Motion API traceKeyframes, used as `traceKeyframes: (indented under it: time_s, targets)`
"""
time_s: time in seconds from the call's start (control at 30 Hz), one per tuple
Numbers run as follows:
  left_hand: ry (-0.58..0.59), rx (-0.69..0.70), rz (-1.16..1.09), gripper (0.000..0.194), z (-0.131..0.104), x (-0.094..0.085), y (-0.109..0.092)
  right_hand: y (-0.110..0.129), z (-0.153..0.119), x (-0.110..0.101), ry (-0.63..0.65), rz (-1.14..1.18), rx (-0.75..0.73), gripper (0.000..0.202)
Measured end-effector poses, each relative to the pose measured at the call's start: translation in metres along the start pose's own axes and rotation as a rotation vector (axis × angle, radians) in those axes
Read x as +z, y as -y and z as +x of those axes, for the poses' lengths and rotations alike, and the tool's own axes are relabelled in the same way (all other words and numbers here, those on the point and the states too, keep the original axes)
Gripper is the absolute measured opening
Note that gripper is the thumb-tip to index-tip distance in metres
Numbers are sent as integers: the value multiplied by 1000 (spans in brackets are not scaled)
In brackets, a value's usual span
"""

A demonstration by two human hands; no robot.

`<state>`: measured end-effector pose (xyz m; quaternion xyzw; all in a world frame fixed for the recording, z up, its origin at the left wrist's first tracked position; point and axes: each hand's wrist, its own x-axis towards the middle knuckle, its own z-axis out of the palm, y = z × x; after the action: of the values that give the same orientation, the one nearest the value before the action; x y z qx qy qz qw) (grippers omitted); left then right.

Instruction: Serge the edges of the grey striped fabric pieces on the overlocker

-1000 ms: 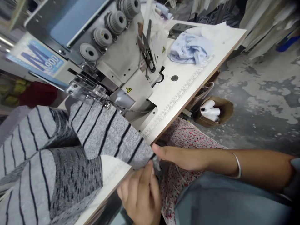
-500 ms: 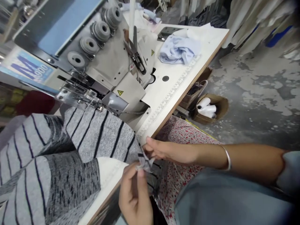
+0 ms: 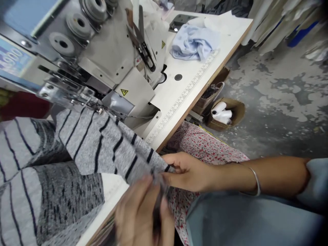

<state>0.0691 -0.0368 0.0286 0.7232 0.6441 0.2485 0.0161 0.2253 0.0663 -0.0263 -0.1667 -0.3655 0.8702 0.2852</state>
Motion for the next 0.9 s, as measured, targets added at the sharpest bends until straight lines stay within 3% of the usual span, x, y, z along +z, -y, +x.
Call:
traceKeyframes:
  time_s: [0.1,0.2,0.4,0.53,0.6,0.7,0.9]
  targets:
    - [16,218,59,60,10,28,-5,4,-7,2,-8,0,28,19]
    - [-65,207,33,63,9,40,-6,2,-11,0,-1,-30,14,16]
    - [-122,96,17,57,4,25,-11,-1,-15,0,-7,-6,34,16]
    - [-218,254,102,61,6,13,-13,0,-18,0,28,-17,49,11]
    - [-182,335,170,60,6,15,-11,1,-18,-1,29,-53,47,9]
    - [-99,317,174,60,4,27,-6,4,-19,-1,16,-116,41,15]
    - [-101,341,149,62,1,35,-2,11,-21,-1,56,-164,99,20]
